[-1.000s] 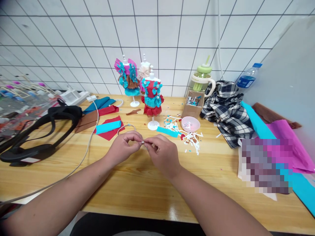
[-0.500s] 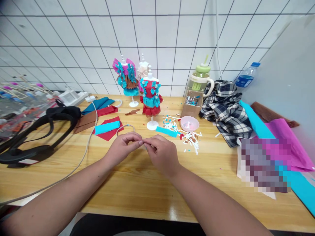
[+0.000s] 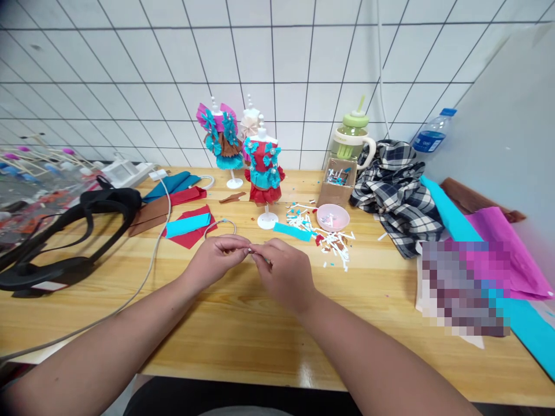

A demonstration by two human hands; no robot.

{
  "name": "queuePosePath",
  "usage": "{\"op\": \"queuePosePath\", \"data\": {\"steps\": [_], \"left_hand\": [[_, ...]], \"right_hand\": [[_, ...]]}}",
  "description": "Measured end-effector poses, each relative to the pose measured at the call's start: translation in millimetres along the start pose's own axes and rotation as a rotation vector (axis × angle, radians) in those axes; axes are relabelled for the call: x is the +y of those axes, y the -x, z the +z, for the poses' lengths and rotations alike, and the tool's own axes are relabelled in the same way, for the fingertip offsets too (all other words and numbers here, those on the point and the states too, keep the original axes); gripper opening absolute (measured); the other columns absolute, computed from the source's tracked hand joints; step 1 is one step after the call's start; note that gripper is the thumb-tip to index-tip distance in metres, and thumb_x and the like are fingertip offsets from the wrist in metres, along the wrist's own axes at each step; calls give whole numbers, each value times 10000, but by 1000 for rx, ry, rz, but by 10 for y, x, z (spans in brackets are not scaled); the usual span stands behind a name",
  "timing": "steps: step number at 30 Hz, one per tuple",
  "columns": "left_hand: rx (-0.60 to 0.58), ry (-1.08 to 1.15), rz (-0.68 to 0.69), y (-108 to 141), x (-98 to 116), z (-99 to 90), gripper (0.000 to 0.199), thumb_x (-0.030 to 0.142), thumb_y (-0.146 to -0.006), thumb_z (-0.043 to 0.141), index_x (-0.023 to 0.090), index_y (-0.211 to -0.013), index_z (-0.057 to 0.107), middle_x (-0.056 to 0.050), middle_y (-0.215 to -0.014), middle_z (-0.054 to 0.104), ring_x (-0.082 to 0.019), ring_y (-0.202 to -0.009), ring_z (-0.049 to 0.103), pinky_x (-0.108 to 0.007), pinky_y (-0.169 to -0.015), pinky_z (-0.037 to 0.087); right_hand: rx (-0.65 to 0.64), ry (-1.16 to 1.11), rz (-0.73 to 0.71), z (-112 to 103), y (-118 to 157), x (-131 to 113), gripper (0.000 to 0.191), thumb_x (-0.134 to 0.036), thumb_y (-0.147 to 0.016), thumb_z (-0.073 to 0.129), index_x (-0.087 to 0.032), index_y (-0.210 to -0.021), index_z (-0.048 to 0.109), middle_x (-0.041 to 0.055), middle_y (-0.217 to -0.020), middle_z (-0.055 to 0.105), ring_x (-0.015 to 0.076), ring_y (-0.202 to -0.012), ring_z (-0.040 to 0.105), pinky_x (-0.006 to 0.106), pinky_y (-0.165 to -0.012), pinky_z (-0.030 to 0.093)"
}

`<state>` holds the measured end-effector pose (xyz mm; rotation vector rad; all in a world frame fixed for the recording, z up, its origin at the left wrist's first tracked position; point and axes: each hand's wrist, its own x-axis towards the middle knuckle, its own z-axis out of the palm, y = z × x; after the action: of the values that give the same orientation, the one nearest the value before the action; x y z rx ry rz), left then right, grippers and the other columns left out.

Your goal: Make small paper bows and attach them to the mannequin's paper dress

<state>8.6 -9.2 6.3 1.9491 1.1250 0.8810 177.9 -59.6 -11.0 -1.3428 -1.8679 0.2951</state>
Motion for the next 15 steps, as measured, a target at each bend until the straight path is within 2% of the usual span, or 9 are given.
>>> {"op": "queuePosePath", "data": {"steps": [7,15], "left_hand": [[19,-120,75,28,48,19,94,181,-714,637,196,-657,709,-2,-715,729,-143,-697,662,-228,-681,509],[3,-133,50,20,72,25,97,208,-720,629,196,-647,693,-4,-706,723,-141,-689,651,-235,-686,492]], "right_hand": [[18,-99,103,8,-34,9,133,-264,-822,611,-241,-874,732,1,-748,675,130,-635,583,253,-616,440],[25,-191,199,39,-54,34,118,-238,-777,620,-231,-821,730,-2,-727,673,106,-558,530,231,-552,421]]}}
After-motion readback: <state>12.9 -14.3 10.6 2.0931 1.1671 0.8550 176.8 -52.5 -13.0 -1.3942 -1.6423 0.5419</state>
